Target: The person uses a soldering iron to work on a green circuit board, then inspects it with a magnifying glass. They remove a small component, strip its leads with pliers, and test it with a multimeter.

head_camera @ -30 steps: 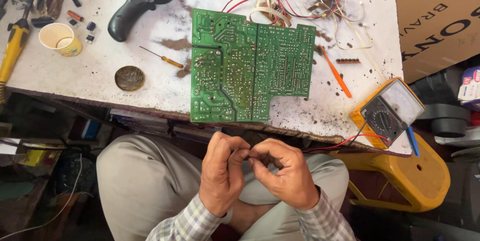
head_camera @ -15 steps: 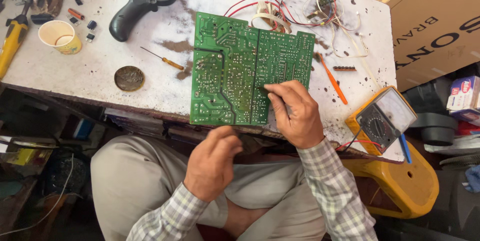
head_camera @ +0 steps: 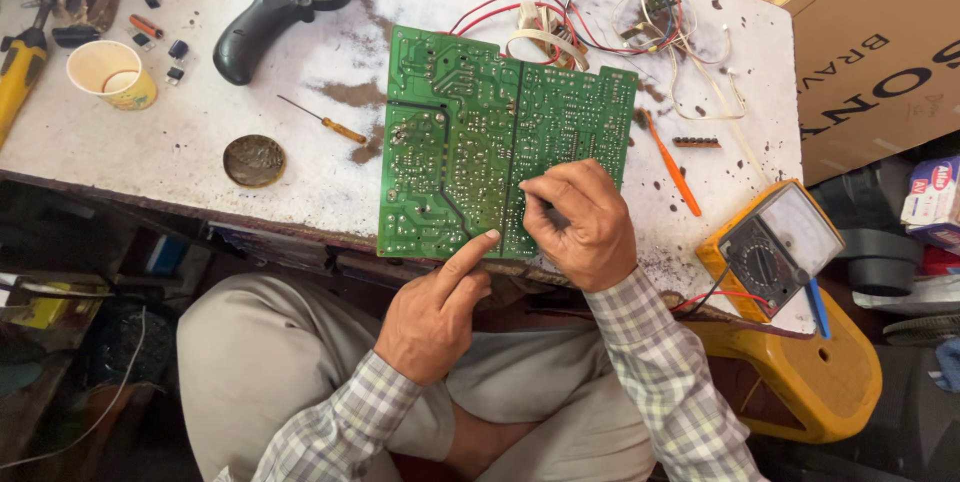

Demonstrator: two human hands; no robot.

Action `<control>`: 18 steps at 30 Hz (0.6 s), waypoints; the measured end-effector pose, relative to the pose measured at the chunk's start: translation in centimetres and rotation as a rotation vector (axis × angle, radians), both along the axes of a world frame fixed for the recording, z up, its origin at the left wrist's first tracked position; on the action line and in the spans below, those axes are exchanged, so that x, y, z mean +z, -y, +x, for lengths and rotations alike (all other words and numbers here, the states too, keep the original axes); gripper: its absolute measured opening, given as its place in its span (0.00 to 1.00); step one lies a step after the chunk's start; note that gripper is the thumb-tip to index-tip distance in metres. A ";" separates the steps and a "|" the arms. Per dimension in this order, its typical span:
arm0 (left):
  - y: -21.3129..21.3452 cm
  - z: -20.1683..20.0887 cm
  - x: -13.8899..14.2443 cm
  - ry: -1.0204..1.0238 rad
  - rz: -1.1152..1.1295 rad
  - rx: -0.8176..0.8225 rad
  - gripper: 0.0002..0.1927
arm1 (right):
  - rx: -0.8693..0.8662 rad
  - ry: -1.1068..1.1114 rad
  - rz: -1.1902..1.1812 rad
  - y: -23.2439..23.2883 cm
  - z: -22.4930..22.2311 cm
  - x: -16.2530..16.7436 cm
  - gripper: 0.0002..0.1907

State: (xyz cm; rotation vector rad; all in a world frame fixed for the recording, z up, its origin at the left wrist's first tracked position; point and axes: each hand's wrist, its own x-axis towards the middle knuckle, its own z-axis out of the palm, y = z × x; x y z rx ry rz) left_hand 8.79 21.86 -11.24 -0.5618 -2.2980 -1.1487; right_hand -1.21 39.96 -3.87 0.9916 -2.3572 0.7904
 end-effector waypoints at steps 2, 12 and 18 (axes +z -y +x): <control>-0.2 -0.4 -0.4 -0.004 -0.002 -0.002 0.09 | 0.031 -0.005 0.009 -0.4 -0.4 -0.2 0.11; -1.1 -0.1 -2.1 0.068 -0.093 -0.008 0.06 | 0.022 -0.016 -0.028 -1.2 -0.5 -1.0 0.12; -1.0 0.4 -2.4 0.071 -0.100 -0.025 0.05 | -0.012 -0.053 -0.053 -1.0 -0.1 -1.1 0.12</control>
